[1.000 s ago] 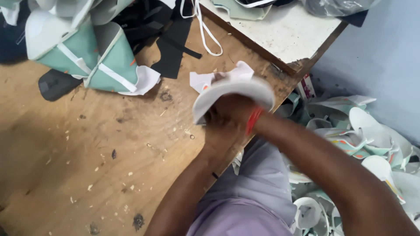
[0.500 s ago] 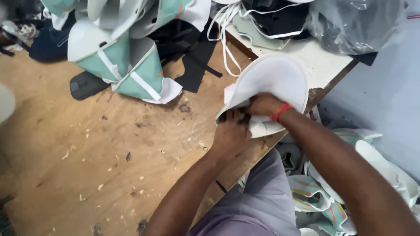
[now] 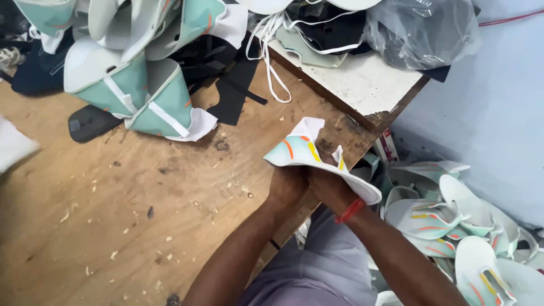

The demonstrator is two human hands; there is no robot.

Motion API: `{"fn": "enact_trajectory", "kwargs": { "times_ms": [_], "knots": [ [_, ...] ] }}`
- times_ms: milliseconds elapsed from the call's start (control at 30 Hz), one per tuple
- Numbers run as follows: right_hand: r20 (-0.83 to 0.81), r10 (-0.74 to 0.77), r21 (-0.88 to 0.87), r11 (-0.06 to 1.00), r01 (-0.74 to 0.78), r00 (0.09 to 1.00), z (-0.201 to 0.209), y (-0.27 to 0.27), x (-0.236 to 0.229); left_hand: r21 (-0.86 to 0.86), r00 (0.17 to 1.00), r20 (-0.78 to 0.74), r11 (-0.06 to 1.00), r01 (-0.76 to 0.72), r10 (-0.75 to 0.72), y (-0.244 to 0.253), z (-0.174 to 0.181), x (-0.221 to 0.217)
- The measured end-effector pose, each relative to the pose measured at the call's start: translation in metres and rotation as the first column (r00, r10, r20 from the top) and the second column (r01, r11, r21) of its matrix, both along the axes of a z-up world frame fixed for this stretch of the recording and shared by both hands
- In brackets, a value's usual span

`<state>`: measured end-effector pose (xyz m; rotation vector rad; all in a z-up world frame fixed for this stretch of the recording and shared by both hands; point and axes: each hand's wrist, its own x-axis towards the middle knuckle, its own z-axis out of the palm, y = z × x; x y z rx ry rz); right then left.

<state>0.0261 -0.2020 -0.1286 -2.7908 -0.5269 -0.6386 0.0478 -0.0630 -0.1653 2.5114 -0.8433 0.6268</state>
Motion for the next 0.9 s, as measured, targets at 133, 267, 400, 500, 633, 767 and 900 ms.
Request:
{"fn": "enact_trajectory", "kwargs": {
  "times_ms": [133, 267, 400, 500, 633, 767, 900],
  "knots": [
    [0.055, 0.156, 0.330, 0.929, -0.166, 0.986, 0.028, -0.001, 0.001, -0.392, 0.890, -0.402, 0.919, 0.044, -0.214, 0.006, 0.029, 0.004],
    [-0.119, 0.231, 0.193, 0.959, -0.206, 0.966, 0.008, -0.026, 0.008, -0.261, 0.820, -0.469, 0.938, 0.227, -0.328, 0.033, 0.074, -0.004],
    [-0.171, 0.001, -0.396, 0.915, -0.070, 0.985, -0.045, -0.039, 0.020, -0.142, 0.927, -0.135, 0.933, 0.331, -0.350, 0.030, 0.026, -0.003],
    [-0.224, 0.112, 0.109, 0.990, -0.089, 0.968, -0.049, -0.040, 0.040, 0.015, 0.950, -0.221, 0.973, 0.230, -0.221, 0.013, 0.021, 0.014],
    [-0.343, 0.049, 0.117, 0.993, -0.009, 0.938, -0.015, -0.021, -0.003, -0.078, 0.895, -0.385, 0.974, 0.214, -0.227, -0.003, 0.057, 0.012],
    [-0.155, 0.126, 0.149, 0.983, -0.103, 0.980, 0.003, -0.009, -0.026, 0.449, 0.825, -0.383, 0.697, 0.559, -0.415, 0.003, 0.158, -0.001],
    [-0.095, 0.023, -0.296, 0.954, -0.050, 0.995, 0.020, 0.005, -0.043, -0.107, 0.763, -0.608, 0.975, 0.194, -0.218, 0.035, 0.019, 0.078]
  ]
}}
